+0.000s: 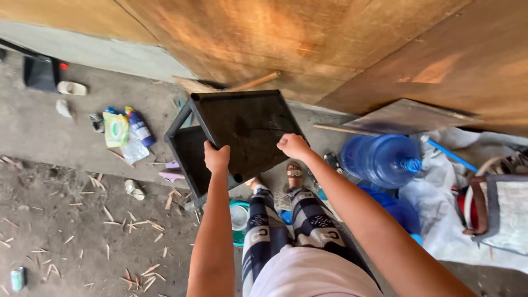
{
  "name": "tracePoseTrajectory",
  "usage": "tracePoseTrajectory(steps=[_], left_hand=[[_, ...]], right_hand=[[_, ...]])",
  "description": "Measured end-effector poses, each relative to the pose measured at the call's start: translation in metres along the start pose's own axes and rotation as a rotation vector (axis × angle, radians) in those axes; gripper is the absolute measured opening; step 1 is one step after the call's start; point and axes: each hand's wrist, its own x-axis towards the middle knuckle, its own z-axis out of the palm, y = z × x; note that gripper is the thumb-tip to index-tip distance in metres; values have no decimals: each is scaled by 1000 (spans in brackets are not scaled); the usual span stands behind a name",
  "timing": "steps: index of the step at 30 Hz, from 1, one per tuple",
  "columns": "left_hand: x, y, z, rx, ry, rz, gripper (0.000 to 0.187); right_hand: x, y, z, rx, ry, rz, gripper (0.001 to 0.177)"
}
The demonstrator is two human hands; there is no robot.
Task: The person sweeps the floor and organizes shoes and containers in a semi-outdoor area.
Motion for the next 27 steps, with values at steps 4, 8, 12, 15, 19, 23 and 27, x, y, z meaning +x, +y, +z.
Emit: tracePoseTrajectory(steps=[4,8,12,15,19,23,27], left_hand=[[27,-1,-27,101,-4,28,56],[45,-22,-59,160,16,68,54],[66,-61,-75,120,171,12,51],[58,-58,-99,66,198,-28,58],[70,-78,-94,78,301,104,57],[63,-51,-101,64,280,8,55],[66,-37,-98,28,239,-2,56]], right_hand=[[39,-83,-5,200,-107,-12,28],[58,-129,-14,543,-145,-48,17],[35,-170,-35,529,-140,-6,19],[32,-180,-33,479,-181,48,21],[30,-187,-33,461,-201,85,23],[29,-182,-37,462,-190,76,24],[37,-158,-29,467,-159,141,23]])
